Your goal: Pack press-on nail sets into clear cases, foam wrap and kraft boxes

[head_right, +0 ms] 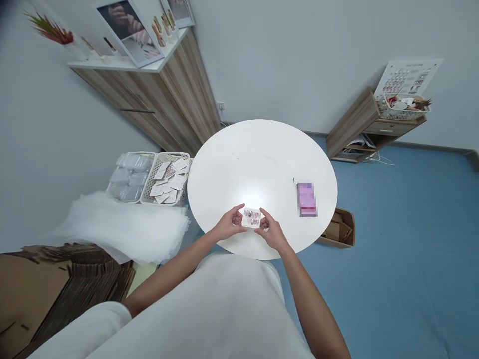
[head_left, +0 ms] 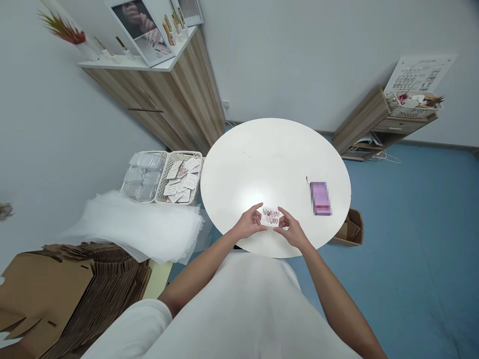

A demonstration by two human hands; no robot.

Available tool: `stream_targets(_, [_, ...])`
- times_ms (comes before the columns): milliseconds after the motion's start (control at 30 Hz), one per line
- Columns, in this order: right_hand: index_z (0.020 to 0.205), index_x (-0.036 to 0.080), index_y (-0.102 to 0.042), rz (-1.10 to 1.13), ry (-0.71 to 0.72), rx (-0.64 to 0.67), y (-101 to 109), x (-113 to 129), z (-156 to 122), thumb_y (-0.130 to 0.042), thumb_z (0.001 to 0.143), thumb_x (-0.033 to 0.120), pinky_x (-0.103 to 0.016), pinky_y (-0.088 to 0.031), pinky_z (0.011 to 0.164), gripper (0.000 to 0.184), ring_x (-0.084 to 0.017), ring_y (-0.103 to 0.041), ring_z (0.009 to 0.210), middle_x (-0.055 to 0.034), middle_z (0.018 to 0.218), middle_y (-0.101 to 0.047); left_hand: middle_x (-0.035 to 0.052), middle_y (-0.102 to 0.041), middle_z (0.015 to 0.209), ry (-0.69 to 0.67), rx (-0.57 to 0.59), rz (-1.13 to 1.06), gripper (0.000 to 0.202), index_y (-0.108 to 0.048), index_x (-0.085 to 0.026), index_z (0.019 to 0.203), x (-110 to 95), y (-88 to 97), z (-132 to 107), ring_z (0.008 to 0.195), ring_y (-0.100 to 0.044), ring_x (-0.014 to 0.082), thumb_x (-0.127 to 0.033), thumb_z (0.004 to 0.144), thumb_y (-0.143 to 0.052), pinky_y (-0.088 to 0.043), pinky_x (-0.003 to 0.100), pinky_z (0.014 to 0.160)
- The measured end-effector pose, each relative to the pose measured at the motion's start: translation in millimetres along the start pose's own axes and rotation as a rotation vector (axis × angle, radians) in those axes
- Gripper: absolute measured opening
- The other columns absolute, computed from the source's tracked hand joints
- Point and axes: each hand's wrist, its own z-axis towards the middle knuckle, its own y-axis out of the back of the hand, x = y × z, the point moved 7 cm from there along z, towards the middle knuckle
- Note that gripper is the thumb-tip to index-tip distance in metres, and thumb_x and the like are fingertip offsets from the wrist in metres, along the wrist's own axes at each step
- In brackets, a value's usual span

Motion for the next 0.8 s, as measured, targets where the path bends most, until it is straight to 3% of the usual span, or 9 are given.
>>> stream_targets(233, [0.131, 0.028, -0.023, -0.123, 0.020, 0.024, -0.4, 10.0, -0.7, -0.059, 0.067, 0.027, -0.033, -0.044, 0.071, 0.073, -0.012, -0.051, 0.066, 0.0017, 0.080, -0.051, -0.0021, -0.049, 0.078, -0.074, 0.038, 0.236, 0.069, -0.033, -0.025, 0.127, -6.3, 5.4, -0.6, 0.063, -0.045, 0.0083, -0.030, 0.066, -0.064, -0.041, 0.025, 0.065])
stream_targets(500, [0.127, 0.028, -0.031, -0.219, 0.051, 0.082, -8.9, 8.1, 11.9, -0.056, 0.069, 0.030, -0.032, -0.045, 0.067, 0.063, -0.014, -0.051, 0.066, 0.0002, 0.077, -0.054, 0.0006, -0.051, 0.087, -0.053, 0.008, 0.387, 0.071, -0.033, -0.026, 0.127, -1.4, 14.8, -5.2, 0.065, -0.045, 0.0104, -0.029, 0.064, -0.065, -0.041, 0.026, 0.066])
stream_targets(633, [0.126, 0.026, -0.033, -0.272, 0.082, 0.176, -34.9, 9.0, 29.2, -0.056, 0.069, 0.029, -0.032, -0.045, 0.065, 0.062, -0.014, -0.049, 0.063, 0.0005, 0.075, -0.053, 0.0007, -0.049, 0.089, 0.011, -0.108, 0.421, 0.067, -0.033, -0.027, 0.126, 16.9, 34.4, -17.7, 0.067, -0.046, 0.0116, -0.023, 0.066, -0.063, -0.041, 0.028, 0.069])
stream_targets(800, [0.125, 0.025, -0.034, -0.361, 0.087, 0.261, -87.6, 12.1, 56.7, -0.056, 0.067, 0.025, -0.030, -0.043, 0.061, 0.061, -0.012, -0.048, 0.061, -0.0001, 0.081, -0.053, 0.0009, -0.046, 0.086, 0.132, -0.200, 0.479, 0.065, -0.034, -0.024, 0.126, 44.5, 71.7, -37.1, 0.068, -0.046, 0.0127, -0.019, 0.066, -0.059, -0.041, 0.028, 0.067])
